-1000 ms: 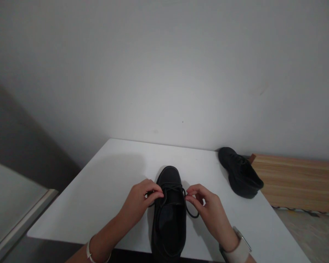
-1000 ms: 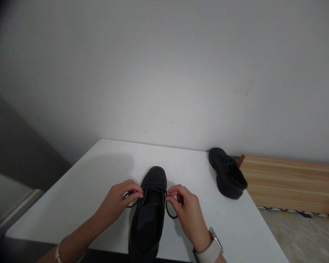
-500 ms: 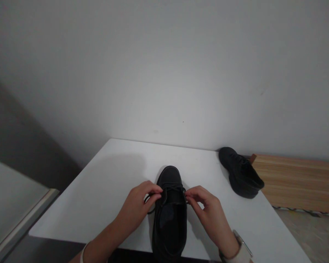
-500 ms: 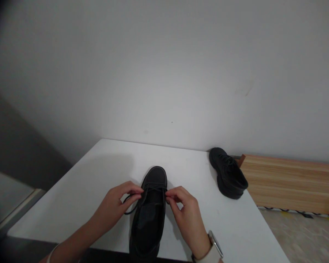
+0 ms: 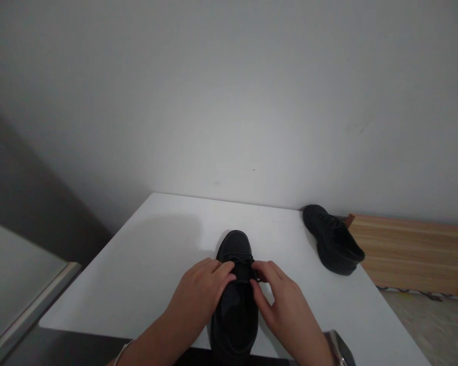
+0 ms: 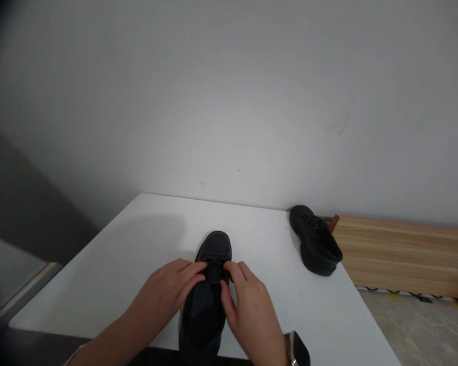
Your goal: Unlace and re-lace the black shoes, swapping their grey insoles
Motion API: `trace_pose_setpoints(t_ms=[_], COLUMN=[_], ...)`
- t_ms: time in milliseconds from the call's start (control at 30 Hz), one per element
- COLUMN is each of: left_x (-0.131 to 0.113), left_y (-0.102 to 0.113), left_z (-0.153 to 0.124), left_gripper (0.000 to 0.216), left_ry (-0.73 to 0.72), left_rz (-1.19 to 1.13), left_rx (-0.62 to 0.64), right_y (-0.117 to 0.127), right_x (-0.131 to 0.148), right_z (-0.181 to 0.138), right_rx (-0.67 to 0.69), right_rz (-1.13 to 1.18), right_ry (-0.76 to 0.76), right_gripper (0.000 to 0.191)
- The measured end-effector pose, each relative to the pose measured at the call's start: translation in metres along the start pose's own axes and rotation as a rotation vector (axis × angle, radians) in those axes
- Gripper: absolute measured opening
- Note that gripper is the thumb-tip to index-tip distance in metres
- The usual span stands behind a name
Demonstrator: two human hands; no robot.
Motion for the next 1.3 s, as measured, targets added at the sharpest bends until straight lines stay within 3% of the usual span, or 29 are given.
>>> trace_pose_setpoints(t_ms=[133, 300, 500, 933, 1067, 1300], left_x=[-0.019, -0.032, -0.032, -0.036, -0.042, -0.034], left_y=[0.009, 0.022, 0.021, 0.021, 0.036, 0.098], left_z=[0.005, 0.015, 0.025, 0.028, 0.022, 0.005], left_gripper=[0.019, 0.029, 0.023, 0.024, 0.02, 0.009], left_ry=[0.13, 0.096, 0.053, 0.038, 0.019, 0.086], left_rz=[0.1, 0.158, 0.214, 0.244, 0.042, -0.801], left_rx=[0.196, 0.308, 0.324, 0.263, 0.141, -0.135], right_y=[-0.002, -0.001, 0.0, -0.003, 0.004, 0.053], right_x=[0.012, 0.023, 0.024, 0.019, 0.024, 0.04], right_z=[0.011, 0.023, 0.03, 0.025, 0.026, 0.028], right_rx=[0.16, 0.267, 0.32, 0.227, 0.066, -0.46], right_rz=[-0.195, -0.338, -0.404, -0.43, -0.267, 0.397], right_ry=[-0.034, -0.105, -0.113, -0.023, 0.048, 0.143], right_gripper=[0.034, 0.035, 0.033, 0.027, 0.023, 0.012])
Point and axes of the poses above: each hand's wrist, its own z-axis towards the middle knuckle, its own y-axis out of the back of the hand, x = y × z, the point moved 3 cm from there along z, towards the middle knuckle, and after that the axes turned 15 degrees about y, right-handed, at the moved point
